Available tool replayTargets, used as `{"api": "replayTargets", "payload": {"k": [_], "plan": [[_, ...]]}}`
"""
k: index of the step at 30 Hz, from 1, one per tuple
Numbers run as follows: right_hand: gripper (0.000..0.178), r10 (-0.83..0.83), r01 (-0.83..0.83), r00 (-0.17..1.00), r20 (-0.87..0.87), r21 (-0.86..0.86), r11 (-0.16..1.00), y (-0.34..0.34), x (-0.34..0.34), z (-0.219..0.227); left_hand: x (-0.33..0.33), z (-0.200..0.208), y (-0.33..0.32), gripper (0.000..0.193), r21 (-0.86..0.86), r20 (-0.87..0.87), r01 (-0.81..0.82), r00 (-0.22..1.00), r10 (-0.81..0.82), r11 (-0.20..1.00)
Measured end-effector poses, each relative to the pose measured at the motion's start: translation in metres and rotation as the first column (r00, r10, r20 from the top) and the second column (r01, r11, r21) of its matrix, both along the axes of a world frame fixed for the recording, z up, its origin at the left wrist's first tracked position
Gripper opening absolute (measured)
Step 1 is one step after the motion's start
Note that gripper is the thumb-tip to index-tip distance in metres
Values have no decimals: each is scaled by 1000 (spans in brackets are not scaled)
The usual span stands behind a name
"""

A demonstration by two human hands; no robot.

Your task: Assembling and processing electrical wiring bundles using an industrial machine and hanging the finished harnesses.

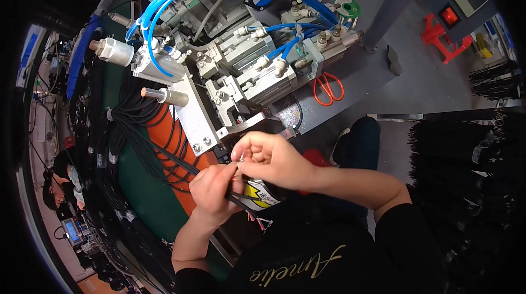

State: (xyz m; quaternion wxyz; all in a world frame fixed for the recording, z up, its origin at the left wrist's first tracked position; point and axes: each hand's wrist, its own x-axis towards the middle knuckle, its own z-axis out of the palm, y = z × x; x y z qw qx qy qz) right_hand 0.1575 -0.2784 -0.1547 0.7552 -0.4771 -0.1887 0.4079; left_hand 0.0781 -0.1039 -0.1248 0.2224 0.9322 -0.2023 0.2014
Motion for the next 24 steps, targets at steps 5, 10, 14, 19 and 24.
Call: {"api": "replayTargets", "payload": {"k": [5, 10, 14, 19, 24], "plan": [[29, -287, 454, 332, 899, 115, 884, 13, -17, 8, 1, 1, -2, 18, -322, -164, -114, 984, 63, 940], [30, -360, 395, 547, 756, 146, 907, 9, -10, 1, 3, 3, -3, 15, -347, -196, -129, 979, 62, 929], [25, -133, 127, 990, 36, 141, 982, 2, 2, -6, 4, 4, -3, 12, -387, -240, -129, 970, 35, 913], [21, 4, 11, 994, -105, 145, 989, -1, 10, -5, 7, 6, 1, 6, -503, -361, -158, 932, -41, 850], [20, 31, -29, 999, -10, 116, 993, -2, 17, -7, 7, 9, 7, 4, -554, -453, -183, 885, -110, 812]]}}
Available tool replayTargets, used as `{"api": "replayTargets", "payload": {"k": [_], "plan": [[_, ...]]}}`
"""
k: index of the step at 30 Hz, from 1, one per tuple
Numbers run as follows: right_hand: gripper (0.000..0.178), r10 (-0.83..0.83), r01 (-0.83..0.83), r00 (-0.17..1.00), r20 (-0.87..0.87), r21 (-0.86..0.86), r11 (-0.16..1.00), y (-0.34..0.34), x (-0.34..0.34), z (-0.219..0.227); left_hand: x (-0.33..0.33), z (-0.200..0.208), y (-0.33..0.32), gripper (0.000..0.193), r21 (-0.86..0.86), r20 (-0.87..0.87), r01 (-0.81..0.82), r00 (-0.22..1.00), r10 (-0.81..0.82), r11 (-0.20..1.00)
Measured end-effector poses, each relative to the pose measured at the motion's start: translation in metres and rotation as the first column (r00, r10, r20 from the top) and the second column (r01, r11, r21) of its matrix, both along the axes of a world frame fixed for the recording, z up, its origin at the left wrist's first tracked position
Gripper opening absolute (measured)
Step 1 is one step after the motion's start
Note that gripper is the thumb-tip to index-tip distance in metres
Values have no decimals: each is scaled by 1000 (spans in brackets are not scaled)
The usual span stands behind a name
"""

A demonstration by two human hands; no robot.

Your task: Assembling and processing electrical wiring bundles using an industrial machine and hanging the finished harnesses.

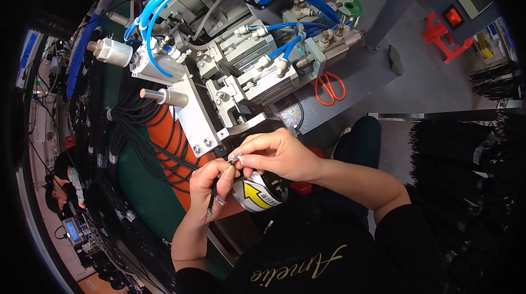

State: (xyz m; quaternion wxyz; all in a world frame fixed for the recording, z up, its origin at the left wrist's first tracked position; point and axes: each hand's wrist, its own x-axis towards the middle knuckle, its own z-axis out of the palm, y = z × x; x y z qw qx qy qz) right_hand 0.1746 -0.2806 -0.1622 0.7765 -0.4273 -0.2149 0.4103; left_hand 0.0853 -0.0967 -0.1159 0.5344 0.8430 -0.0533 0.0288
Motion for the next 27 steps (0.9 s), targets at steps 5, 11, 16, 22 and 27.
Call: {"api": "replayTargets", "payload": {"k": [5, 11, 16, 22, 27], "plan": [[19, -24, 22, 997, 79, 32, 999, 2, 2, -4, 1, 2, 4, 5, -85, -140, 37, 989, -48, 996], [8, -84, 151, 919, 386, -147, 978, 2, 2, 6, -6, -2, -7, 8, 337, 61, -2, 998, -19, 941], [9, 125, 488, 284, 951, -256, 834, 1, 2, 15, -11, -8, -14, 23, 628, 237, -96, 969, -73, 772], [14, 94, 558, 177, 980, -179, 811, 5, 1, 10, -9, -10, -6, 44, 635, 229, -84, 970, -82, 768], [10, 74, 538, 254, 964, -204, 818, 3, -2, 5, -11, -8, -3, 47, 608, 168, -29, 981, -94, 793]]}}
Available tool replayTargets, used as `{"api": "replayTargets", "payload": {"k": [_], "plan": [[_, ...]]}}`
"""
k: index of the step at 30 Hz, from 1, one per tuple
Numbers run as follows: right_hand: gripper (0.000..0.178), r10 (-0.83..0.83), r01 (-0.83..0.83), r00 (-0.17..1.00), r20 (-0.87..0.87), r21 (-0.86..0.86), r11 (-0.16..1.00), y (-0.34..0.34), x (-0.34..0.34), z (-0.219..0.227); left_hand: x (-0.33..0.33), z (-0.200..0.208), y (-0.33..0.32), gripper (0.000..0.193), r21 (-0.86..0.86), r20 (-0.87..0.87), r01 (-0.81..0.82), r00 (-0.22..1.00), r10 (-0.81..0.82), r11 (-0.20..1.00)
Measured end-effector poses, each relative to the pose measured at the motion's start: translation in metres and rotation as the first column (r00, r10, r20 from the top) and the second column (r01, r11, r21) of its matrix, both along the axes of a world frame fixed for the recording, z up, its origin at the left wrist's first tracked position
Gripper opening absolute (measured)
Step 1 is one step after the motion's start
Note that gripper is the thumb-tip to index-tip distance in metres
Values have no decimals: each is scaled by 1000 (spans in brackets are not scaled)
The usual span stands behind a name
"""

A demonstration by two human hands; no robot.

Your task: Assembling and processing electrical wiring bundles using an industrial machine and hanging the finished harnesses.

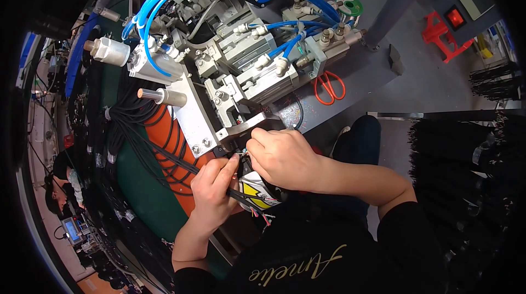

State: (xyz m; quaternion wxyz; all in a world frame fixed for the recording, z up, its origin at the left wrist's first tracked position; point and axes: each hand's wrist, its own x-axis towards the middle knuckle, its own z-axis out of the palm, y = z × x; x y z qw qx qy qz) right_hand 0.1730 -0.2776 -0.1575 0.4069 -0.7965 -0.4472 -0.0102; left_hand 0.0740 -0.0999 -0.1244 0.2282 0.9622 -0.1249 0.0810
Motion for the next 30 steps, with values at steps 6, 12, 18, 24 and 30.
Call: {"api": "replayTargets", "payload": {"k": [6, 12, 18, 24, 30], "plan": [[10, -2, 2, 1000, 9, 54, 999, 0, -2, -4, 2, -3, 2, 49, -58, 21, 21, 1000, -20, 998], [10, 6, -4, 998, 70, -28, 1000, 1, -1, 3, 2, 0, 1, 49, -5, 41, 60, 997, -60, 998], [11, 99, -74, 990, 102, -229, 971, 0, 6, 10, 8, 13, 0, 48, 125, -31, 129, 991, -126, 984], [9, -13, 13, 999, 30, 17, 1000, 0, 5, 1, 11, 16, -2, 46, 203, -49, 123, 992, -115, 972], [8, 7, 1, 980, -200, 41, 999, 1, 12, -7, 5, 9, 3, 44, 127, -44, 48, 998, -42, 991]]}}
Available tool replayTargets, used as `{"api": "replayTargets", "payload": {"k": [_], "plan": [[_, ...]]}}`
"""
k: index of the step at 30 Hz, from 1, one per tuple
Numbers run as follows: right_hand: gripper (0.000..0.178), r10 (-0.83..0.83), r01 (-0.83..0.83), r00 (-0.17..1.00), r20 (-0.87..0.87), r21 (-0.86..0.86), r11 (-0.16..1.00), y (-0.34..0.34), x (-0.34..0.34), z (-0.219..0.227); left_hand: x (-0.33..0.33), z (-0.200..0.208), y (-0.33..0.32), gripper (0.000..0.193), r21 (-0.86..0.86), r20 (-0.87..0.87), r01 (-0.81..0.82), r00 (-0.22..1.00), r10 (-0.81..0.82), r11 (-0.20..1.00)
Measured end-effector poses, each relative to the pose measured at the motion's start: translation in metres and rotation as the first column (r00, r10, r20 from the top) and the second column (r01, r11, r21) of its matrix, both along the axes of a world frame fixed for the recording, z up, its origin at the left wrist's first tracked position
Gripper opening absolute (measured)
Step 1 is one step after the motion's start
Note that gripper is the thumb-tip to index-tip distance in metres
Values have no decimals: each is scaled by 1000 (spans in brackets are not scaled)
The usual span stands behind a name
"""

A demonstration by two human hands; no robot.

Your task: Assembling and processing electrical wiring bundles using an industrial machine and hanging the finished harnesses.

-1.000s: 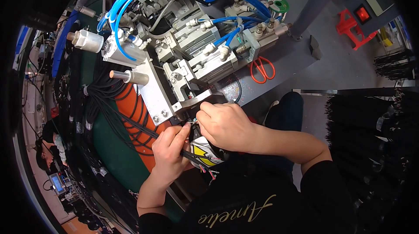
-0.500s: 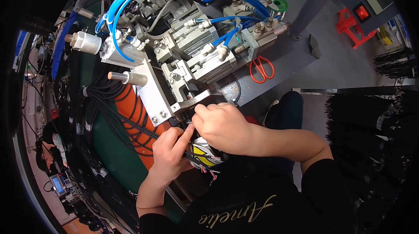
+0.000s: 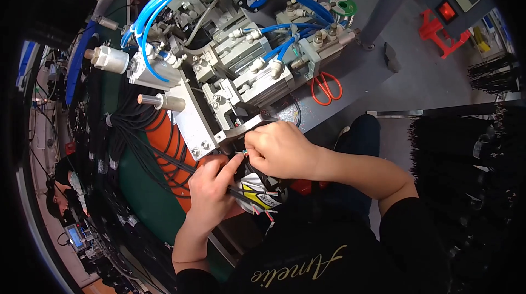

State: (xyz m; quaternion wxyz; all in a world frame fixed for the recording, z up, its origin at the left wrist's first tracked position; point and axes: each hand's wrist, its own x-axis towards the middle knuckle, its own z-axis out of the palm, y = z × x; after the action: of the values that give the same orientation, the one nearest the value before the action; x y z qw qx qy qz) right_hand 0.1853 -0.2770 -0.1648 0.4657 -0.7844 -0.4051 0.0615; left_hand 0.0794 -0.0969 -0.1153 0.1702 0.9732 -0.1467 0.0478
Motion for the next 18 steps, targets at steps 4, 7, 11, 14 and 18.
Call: {"api": "replayTargets", "payload": {"k": [4, 7, 11, 14, 18], "plan": [[8, 33, -29, 977, -213, 25, 999, 0, 1, -1, -8, -7, 13, 39, -230, 54, -86, 993, 101, 969], [8, -30, 32, 990, -139, 14, 999, -3, 0, 2, -15, -12, 20, 35, -305, 79, -151, 980, 184, 940], [10, -21, 27, 998, -60, 116, 993, -2, -11, 13, -16, -15, 21, 28, -192, 176, -132, 970, 166, 972], [11, 30, -21, 999, -40, 219, 975, 7, -19, 18, -12, -13, 16, 27, -291, 180, -42, 979, 97, 956], [12, 120, -78, 988, -98, 353, 932, 14, -22, 17, -8, -8, 10, 25, -333, 100, -117, 982, 158, 936]]}}
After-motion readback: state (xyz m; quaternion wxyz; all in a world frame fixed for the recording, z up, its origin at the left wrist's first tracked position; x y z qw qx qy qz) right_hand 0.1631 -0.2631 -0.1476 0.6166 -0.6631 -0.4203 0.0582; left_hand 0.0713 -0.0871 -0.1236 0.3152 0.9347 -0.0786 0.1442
